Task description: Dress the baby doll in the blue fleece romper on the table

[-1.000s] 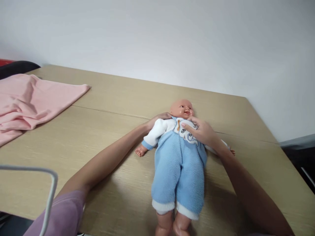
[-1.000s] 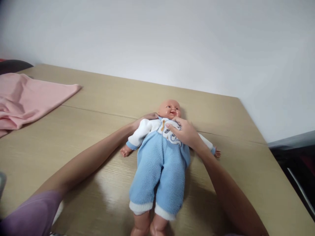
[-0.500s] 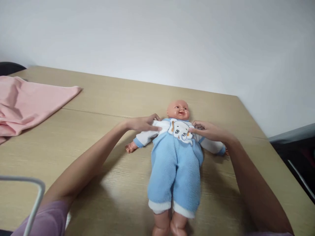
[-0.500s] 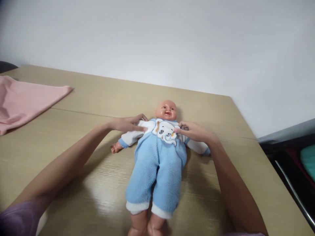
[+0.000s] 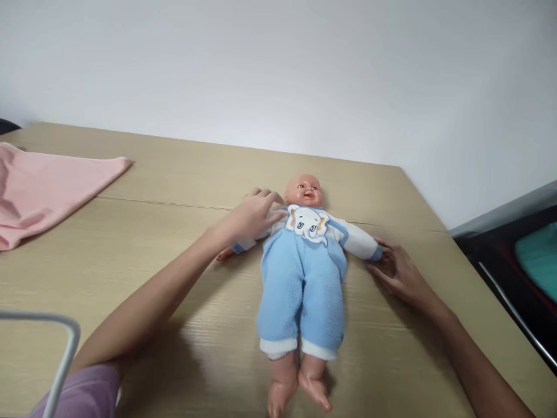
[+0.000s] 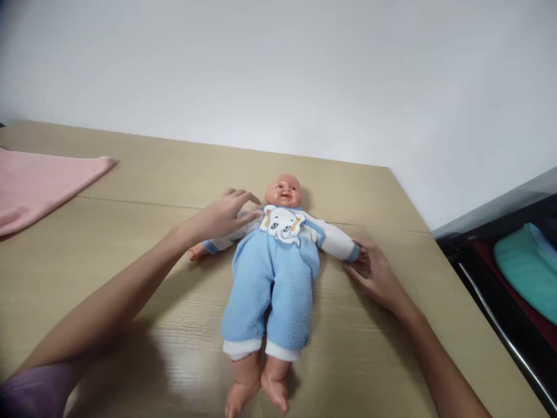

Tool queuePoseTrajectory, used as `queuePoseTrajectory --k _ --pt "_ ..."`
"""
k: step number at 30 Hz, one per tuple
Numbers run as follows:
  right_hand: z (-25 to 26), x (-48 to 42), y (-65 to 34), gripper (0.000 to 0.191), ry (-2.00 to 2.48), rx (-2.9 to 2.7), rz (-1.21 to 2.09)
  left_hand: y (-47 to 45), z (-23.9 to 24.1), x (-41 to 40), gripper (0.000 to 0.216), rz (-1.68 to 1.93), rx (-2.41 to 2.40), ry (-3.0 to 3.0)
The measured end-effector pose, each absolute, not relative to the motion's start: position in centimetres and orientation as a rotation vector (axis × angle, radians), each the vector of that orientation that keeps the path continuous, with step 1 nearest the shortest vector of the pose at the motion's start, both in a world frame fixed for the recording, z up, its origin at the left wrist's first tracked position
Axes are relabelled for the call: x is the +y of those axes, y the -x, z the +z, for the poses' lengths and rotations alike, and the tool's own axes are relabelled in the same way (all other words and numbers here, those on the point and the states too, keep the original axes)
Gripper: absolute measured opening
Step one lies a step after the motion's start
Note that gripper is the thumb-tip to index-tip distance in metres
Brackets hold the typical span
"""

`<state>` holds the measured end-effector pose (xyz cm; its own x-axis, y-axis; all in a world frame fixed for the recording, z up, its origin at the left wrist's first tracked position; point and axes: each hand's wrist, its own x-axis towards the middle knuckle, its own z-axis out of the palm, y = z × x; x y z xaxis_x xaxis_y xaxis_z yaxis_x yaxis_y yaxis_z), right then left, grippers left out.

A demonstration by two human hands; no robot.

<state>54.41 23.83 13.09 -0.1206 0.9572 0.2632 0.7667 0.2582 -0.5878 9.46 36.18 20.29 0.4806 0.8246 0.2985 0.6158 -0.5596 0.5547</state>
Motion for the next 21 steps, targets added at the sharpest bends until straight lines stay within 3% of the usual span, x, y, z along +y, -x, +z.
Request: queuePoseTrajectory --k 4,8,12,17,21 --pt "12.8 24.1 -55.4 0.054 1.560 -1.908 0.401 -16.4 21.3 34.6 0.033 0.783 0.885 -2.554" --pt "13.5 25.2 -55.4 0.042 1.512 -1.831 0.568 -22.0 20.2 34.8 0.026 0.725 0.867 -2.751" --pt "14.2 26.2 -54.8 0.049 1.424 -1.571 0.670 -23.5 18.3 35.5 0.021 0.684 0.945 -2.733" --pt "15.6 29.1 -52.0 0.064 1.298 -1.339 0.718 -22.9 17.7 35.7 0.027 0.821 0.765 -2.685" --pt "16.3 31.8 -48.7 0.064 1.150 -1.383 0.706 -22.4 18.3 35.1 0.037 0.934 0.569 -2.794"
